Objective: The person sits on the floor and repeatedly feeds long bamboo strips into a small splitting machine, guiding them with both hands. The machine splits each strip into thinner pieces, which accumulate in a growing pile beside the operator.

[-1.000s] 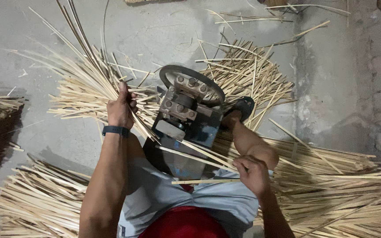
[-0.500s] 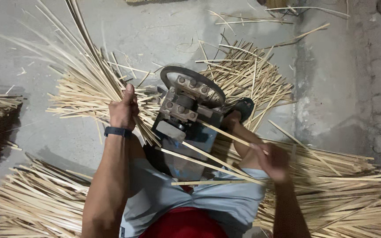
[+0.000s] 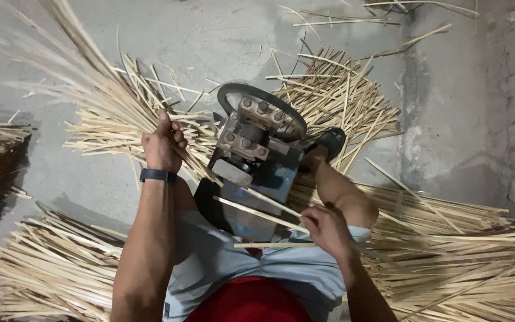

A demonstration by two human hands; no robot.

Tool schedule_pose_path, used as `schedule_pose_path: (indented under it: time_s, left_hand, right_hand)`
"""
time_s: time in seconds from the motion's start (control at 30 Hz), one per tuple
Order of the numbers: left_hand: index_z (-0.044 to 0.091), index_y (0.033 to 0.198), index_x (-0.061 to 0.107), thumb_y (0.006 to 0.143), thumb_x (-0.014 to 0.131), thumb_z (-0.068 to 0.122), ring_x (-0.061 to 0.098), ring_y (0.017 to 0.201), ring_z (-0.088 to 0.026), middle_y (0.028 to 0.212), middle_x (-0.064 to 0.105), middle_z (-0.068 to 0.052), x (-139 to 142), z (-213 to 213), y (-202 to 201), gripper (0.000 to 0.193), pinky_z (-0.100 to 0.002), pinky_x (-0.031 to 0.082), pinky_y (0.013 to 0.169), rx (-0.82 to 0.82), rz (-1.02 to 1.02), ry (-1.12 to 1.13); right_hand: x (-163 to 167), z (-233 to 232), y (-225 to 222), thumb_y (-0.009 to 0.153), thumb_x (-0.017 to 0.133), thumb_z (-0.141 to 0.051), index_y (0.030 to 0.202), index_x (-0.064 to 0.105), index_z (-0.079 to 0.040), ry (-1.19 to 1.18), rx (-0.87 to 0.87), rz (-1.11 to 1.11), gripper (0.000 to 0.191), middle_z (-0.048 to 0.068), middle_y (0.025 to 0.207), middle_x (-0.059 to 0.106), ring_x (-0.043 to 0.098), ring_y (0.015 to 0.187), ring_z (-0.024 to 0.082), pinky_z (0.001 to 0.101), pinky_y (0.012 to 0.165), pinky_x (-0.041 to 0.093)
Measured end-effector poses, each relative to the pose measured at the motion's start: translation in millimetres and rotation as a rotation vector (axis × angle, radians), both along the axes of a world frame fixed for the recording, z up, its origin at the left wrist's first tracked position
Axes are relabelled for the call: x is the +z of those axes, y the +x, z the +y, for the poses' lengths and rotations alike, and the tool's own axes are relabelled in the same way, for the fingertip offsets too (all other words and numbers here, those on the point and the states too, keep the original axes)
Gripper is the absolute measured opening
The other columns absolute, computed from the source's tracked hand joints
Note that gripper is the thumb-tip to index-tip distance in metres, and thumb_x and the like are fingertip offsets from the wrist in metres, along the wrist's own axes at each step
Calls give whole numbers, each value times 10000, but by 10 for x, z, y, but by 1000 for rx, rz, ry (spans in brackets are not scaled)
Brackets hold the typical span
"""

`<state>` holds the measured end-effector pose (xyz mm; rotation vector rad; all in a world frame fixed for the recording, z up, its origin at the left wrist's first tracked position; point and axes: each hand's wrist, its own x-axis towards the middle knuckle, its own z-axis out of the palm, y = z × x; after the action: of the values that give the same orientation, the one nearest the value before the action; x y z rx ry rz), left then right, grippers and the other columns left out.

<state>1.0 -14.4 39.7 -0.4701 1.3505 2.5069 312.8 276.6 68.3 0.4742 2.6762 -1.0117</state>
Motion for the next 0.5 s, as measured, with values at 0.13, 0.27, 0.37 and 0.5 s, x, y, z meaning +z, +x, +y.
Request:
schedule_pose_path:
  time_s: [0.13,0.27,0.37,0.5]
  left_hand:
    - [93,1188,649,1040,613,384,354,480,-83,622,428,35,92,25,2,329,-250,302,420,-56,-26,26]
    - [191,1260,650,1025,576,430,367,465,-94,595,404,32,151,57,40,343,-254,329,413,-104,-76,-28]
    - [111,1147,635,1009,604,361,462,526,-109,669,515,3,141,82,43,287,-263,399,456,-89,-50,-17]
    - [37,893,589,999,698,275,558,579,-151,732,594,-51,84,96,16,283,-296,471,492,-85,-15,-7]
  right_hand:
    - [-60,251,166,912,721,-175,1040,750,-62,-69,-13,280,173,80,923,763,738,778,191,326,696,609]
    - [-91,543,178,894,752,-190,1130,803,-143,-16,-254,156,246,51,860,750,634,536,222,352,484,512]
    - [-72,658,61,915,773,-136,1052,811,-114,324,-199,248,144,83,914,708,657,725,200,348,661,543]
    - [-37,443,-259,895,748,-134,1121,775,-117,151,-67,597,228,67,1005,704,677,903,195,331,769,566]
